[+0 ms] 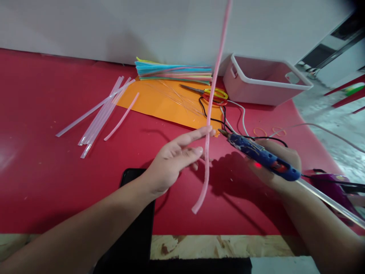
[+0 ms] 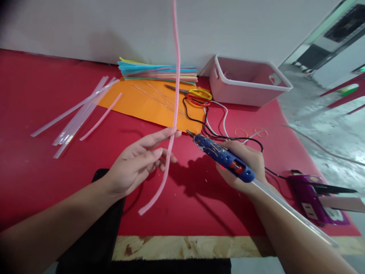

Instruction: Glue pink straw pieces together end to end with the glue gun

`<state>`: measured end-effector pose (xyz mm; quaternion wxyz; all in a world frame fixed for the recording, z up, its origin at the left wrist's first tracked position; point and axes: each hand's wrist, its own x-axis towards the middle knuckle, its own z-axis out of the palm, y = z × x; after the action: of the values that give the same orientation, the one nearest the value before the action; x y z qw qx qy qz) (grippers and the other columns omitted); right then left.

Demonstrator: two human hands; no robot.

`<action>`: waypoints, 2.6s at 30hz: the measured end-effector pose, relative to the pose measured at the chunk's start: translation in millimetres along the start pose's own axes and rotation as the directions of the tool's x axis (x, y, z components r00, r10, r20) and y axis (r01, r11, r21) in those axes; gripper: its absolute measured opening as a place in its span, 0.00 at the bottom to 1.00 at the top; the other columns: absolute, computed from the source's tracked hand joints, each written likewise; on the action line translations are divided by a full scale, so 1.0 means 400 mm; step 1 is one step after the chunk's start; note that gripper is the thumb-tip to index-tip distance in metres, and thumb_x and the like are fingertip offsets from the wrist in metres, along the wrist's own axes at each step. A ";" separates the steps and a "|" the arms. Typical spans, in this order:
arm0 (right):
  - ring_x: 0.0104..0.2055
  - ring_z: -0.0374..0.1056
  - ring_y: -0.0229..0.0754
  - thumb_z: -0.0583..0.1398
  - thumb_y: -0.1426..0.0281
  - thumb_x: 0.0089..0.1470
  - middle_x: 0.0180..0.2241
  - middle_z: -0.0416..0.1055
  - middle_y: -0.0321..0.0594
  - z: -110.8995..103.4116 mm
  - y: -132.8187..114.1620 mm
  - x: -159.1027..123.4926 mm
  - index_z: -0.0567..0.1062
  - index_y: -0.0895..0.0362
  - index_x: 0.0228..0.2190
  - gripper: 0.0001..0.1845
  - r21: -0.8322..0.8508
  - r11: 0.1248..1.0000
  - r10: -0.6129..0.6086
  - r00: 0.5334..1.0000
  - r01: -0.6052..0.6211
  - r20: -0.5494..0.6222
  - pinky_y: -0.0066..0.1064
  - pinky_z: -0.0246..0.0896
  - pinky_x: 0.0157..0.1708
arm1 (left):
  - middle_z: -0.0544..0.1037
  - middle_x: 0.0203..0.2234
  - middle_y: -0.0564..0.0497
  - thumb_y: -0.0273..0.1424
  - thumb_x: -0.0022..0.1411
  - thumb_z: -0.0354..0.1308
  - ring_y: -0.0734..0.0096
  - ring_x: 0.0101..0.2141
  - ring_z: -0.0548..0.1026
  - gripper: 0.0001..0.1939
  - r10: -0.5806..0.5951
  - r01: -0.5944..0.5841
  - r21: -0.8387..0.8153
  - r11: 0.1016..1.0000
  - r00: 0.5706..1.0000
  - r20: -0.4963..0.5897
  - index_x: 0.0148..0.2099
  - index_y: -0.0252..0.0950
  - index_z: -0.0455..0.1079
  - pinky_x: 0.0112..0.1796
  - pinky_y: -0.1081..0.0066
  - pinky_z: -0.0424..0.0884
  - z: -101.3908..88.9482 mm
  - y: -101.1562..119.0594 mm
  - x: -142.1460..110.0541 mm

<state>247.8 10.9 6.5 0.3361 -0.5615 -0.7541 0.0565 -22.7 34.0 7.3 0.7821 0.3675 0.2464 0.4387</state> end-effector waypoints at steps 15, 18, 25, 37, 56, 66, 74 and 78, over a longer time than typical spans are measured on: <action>0.23 0.63 0.38 0.62 0.63 0.44 0.25 0.73 0.33 0.036 0.035 -0.003 0.76 0.54 0.37 0.15 -0.082 0.970 0.238 0.967 -0.230 0.094 0.30 0.58 0.27 | 0.85 0.43 0.51 0.25 0.52 0.75 0.85 0.28 0.73 0.15 -0.048 0.014 -0.182 0.983 0.982 -0.184 0.43 0.41 0.84 0.29 0.84 0.71 -0.018 0.004 0.023; 0.23 0.62 0.37 0.62 0.63 0.44 0.23 0.70 0.30 0.042 0.040 -0.011 0.75 0.53 0.36 0.14 -0.102 0.944 0.318 0.948 -0.314 0.020 0.29 0.57 0.27 | 0.84 0.35 0.53 0.32 0.52 0.76 0.86 0.27 0.73 0.11 0.011 -0.038 -0.132 0.990 0.980 -0.199 0.39 0.41 0.84 0.30 0.84 0.70 -0.020 -0.001 0.025; 0.21 0.59 0.36 0.65 0.66 0.44 0.20 0.65 0.29 0.043 0.019 -0.007 0.75 0.53 0.31 0.08 0.113 0.928 0.372 0.909 -0.356 -0.190 0.29 0.56 0.24 | 0.84 0.37 0.54 0.31 0.54 0.75 0.82 0.32 0.77 0.06 0.030 -0.089 -0.169 0.982 0.946 -0.323 0.33 0.38 0.81 0.34 0.80 0.73 -0.017 0.002 0.029; 0.31 0.73 0.46 0.65 0.61 0.45 0.29 0.77 0.38 0.037 0.029 -0.005 0.78 0.54 0.31 0.11 0.213 0.854 0.520 0.787 -0.475 -0.332 0.38 0.69 0.35 | 0.62 0.18 0.61 0.21 0.72 0.49 0.85 0.15 0.57 0.10 -0.215 0.119 -0.358 0.926 0.946 -0.241 0.41 0.31 0.71 0.17 0.84 0.55 0.005 0.043 0.027; 0.23 0.70 0.42 0.65 0.67 0.50 0.24 0.74 0.34 0.036 -0.005 -0.036 0.74 0.50 0.30 0.04 0.091 0.978 0.201 0.956 -0.186 -0.214 0.34 0.67 0.26 | 0.85 0.39 0.44 0.30 0.71 0.53 0.80 0.22 0.70 0.07 -0.190 0.292 0.312 0.904 0.929 -0.317 0.38 0.38 0.59 0.19 0.78 0.60 0.009 -0.001 0.024; 0.27 0.70 0.40 0.64 0.72 0.49 0.28 0.72 0.34 0.030 0.008 -0.006 0.73 0.50 0.37 0.12 0.209 0.955 -0.222 0.974 0.210 0.037 0.32 0.67 0.28 | 0.68 0.19 0.60 0.34 0.71 0.51 0.81 0.17 0.57 0.07 -0.066 0.167 0.443 0.881 0.970 -0.234 0.39 0.39 0.61 0.21 0.77 0.53 -0.003 -0.018 0.007; 0.27 0.69 0.42 0.63 0.72 0.48 0.28 0.73 0.36 0.032 0.004 0.003 0.72 0.50 0.38 0.12 0.229 0.921 -0.335 0.941 0.315 0.056 0.35 0.66 0.29 | 0.61 0.19 0.61 0.44 0.72 0.53 0.77 0.20 0.58 0.13 0.034 0.044 0.563 0.825 0.991 -0.128 0.41 0.41 0.63 0.23 0.73 0.55 -0.002 -0.027 -0.014; 0.27 0.67 0.41 0.63 0.72 0.50 0.27 0.73 0.36 0.032 0.011 -0.003 0.73 0.50 0.38 0.11 0.289 0.888 -0.385 0.922 0.358 0.040 0.37 0.65 0.32 | 0.71 0.21 0.58 0.40 0.74 0.51 0.76 0.22 0.68 0.11 0.093 -0.014 0.615 0.789 0.991 -0.097 0.39 0.41 0.62 0.27 0.73 0.62 0.005 -0.022 -0.021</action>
<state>244.3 15.2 -6.2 0.3788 -0.3509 -0.8475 0.1230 -21.1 23.2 2.1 0.5915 0.5805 0.4118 0.3789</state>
